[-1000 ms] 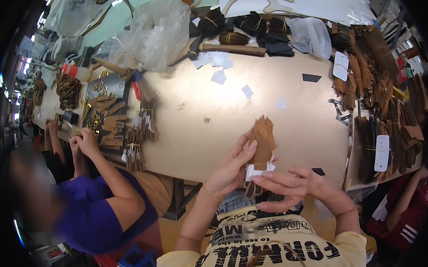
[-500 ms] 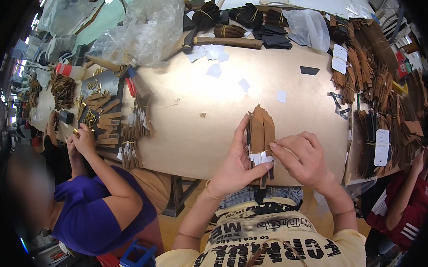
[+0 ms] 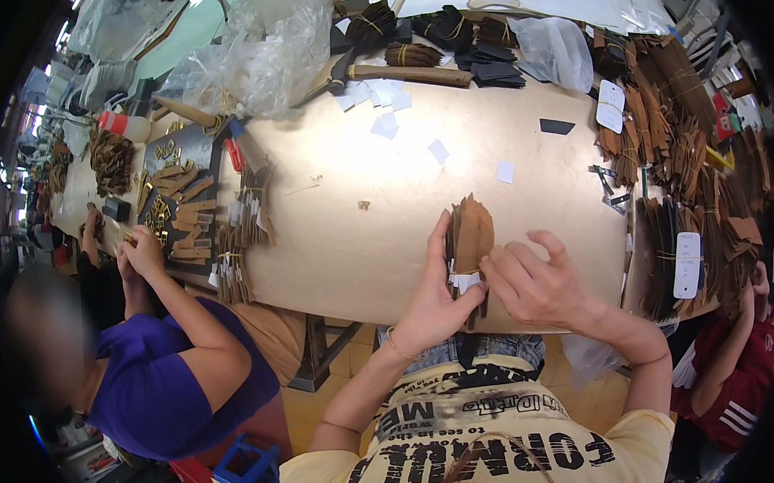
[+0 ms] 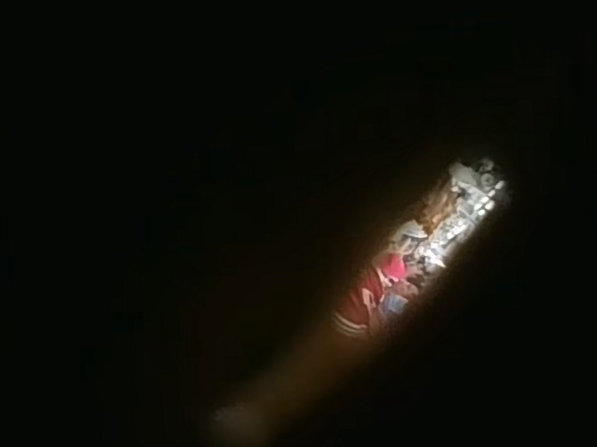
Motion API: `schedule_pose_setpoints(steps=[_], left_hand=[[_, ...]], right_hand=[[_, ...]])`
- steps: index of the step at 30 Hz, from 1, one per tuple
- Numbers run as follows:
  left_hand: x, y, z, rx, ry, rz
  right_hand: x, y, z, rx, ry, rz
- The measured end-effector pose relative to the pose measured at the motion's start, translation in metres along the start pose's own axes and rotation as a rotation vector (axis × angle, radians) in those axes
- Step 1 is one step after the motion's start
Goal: The person repeatedly picks small black and brown leather pieces from a table, aligns them, and attaches a white paper label to each pair. The person stacks the labeled pairs into a small bundle and places it on the table.
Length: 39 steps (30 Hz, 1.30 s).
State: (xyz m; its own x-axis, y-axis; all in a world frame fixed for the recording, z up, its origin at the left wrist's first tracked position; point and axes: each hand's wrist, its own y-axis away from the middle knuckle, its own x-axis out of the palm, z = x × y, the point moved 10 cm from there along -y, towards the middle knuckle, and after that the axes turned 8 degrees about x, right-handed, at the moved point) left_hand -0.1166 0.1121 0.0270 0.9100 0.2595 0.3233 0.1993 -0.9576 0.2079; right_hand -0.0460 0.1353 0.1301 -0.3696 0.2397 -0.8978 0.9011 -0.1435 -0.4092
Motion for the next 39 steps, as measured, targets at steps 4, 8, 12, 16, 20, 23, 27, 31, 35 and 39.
schedule_pose_setpoints(steps=[4,8,12,16,20,23,27,31,35,39], left_hand=[[0.002,0.001,-0.003,0.06,-0.115,0.021],[-0.001,-0.001,-0.006,0.138,-0.244,-0.007],[0.0,-0.004,-0.011,0.188,-0.289,-0.028],[0.001,-0.005,-0.019,0.204,-0.329,-0.043],[0.0,-0.004,-0.021,0.203,-0.42,-0.042],[0.001,-0.003,-0.021,0.253,-0.449,-0.056],[0.003,-0.003,-0.014,0.256,-0.44,-0.04],[0.008,0.001,0.003,0.133,-0.377,-0.002],[0.011,0.002,-0.008,0.264,-0.49,-0.032],[0.005,-0.001,-0.01,0.292,-0.44,-0.062]], right_hand=[[-0.001,-0.002,-0.007,0.022,-0.144,0.026],[-0.002,-0.005,-0.002,-0.015,-0.147,0.067],[-0.002,-0.006,0.01,-0.113,0.02,0.078],[0.01,-0.003,0.017,-0.175,0.088,0.157],[0.016,-0.005,0.009,-0.089,-0.018,0.133],[0.035,-0.003,-0.016,0.166,-0.475,0.311],[0.057,0.012,-0.025,0.448,-1.002,0.58],[0.052,0.012,-0.022,0.488,-1.077,0.564],[0.049,0.01,-0.056,0.681,-0.803,0.313],[0.032,0.0,-0.06,0.541,-0.273,0.001]])
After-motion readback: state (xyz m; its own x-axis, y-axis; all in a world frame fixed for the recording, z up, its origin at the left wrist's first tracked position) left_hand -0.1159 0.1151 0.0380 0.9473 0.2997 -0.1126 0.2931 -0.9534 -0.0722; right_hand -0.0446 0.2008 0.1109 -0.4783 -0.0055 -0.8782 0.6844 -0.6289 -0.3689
